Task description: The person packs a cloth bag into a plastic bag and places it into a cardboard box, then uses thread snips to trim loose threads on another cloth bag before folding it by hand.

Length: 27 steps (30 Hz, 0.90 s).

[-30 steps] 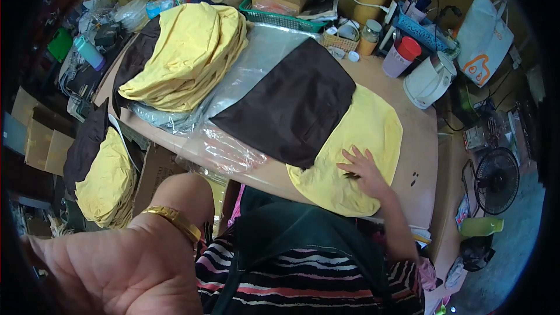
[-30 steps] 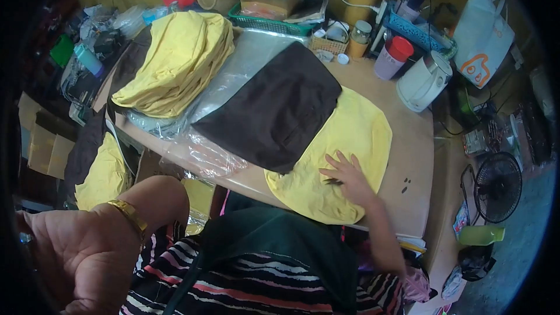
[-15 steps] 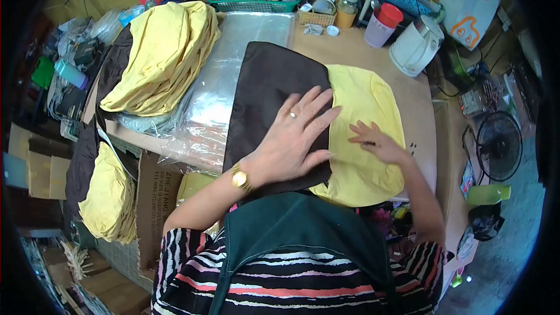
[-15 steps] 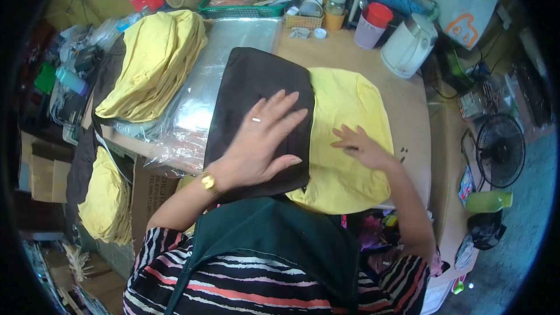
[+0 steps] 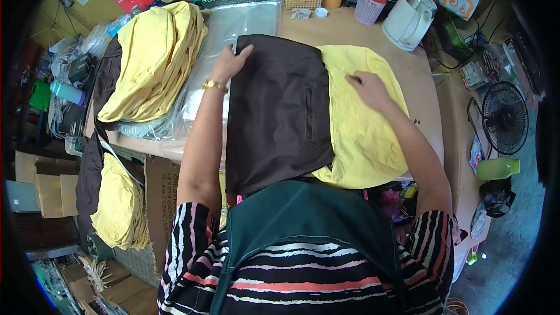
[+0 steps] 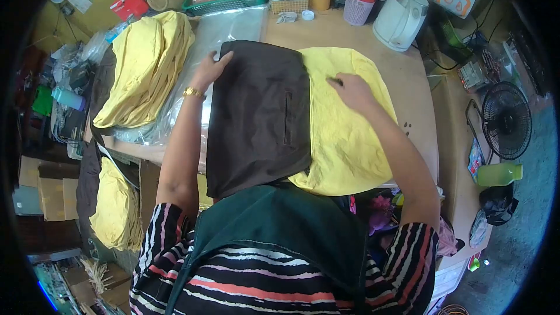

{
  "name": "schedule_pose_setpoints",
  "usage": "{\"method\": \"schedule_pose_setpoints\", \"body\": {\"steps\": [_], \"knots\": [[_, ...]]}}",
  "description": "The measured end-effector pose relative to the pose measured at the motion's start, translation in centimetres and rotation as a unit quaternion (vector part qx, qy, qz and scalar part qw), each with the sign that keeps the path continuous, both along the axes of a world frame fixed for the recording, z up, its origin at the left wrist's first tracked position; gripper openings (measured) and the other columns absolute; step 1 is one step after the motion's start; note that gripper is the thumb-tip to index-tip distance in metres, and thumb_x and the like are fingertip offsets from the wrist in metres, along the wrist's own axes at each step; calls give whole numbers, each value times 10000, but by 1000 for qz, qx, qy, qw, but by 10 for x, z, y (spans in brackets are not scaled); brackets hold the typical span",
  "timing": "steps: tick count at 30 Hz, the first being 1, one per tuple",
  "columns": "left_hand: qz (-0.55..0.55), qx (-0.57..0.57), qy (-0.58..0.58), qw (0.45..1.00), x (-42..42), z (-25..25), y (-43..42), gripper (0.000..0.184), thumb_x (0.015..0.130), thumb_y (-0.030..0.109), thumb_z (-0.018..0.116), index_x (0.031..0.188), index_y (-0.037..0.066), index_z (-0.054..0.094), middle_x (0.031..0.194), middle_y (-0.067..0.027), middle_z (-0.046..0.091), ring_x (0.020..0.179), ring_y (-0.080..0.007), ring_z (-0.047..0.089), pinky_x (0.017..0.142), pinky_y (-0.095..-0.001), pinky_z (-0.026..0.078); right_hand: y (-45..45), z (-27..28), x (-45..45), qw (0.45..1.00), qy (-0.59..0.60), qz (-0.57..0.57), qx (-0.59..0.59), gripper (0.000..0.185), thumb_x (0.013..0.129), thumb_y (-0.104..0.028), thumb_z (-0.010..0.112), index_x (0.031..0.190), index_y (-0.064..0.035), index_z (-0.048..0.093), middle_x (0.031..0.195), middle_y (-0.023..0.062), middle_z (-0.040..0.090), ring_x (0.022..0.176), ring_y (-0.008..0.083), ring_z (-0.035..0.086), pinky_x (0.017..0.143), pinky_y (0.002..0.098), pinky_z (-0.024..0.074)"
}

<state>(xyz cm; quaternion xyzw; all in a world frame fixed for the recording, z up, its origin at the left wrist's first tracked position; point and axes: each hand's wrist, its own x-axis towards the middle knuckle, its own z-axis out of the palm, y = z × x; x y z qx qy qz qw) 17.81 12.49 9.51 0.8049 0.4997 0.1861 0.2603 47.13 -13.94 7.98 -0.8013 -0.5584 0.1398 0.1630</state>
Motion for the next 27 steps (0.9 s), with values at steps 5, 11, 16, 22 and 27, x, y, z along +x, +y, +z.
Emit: {"method": "schedule_pose_setpoints", "body": {"steps": [5, 11, 16, 22, 27], "knots": [[6, -184, -189, 964, 28, 2, 7, 435, 768, 335, 773, 973, -28, 645, 838, -73, 663, 747, -147, 606, 674, -308, 496, -12, -15, 11, 975, -130, 149, 101, 212, 828, -228, 663, 843, -27, 598, 786, 183, 627, 683, 356, 602, 627, 431, 468], [-187, -178, -411, 874, 23, 76, -85, 481, 763, -30, 651, 1218, -60, 498, 1125, -92, 618, 1025, -149, 580, 907, -295, 463, 38, 74, -1, 987, 78, 75, 119, 251, 849, -242, 676, 978, -30, 635, 944, 135, 675, 842, 257, 649, 767, 352, 493], [-237, -224, -447, 833, 8, 100, -145, 609, 791, -113, 574, 1360, 29, 409, 1201, -65, 560, 1100, -136, 542, 980, -270, 411, 60, 138, -73, 848, 338, 187, 362, 396, 891, -246, 656, 1189, 1, 579, 1075, 53, 655, 1009, 158, 610, 901, 314, 462], [-229, -263, -476, 807, -7, 98, -151, 407, 864, 22, 660, 1254, 15, 544, 1087, -25, 606, 999, -97, 562, 915, -259, 434, 55, 131, -124, 891, 370, 125, 231, 199, 824, -66, 729, 979, -8, 618, 867, 2, 637, 774, 57, 549, 706, 225, 457], [-118, -142, -500, 846, -8, 103, -144, 164, 915, 141, 641, 947, 0, 719, 817, 21, 551, 752, -62, 491, 704, -205, 400, 46, 122, -142, 889, 338, 113, 286, 177, 797, -47, 741, 833, -7, 573, 748, 8, 604, 661, 58, 506, 600, 229, 428]]}}
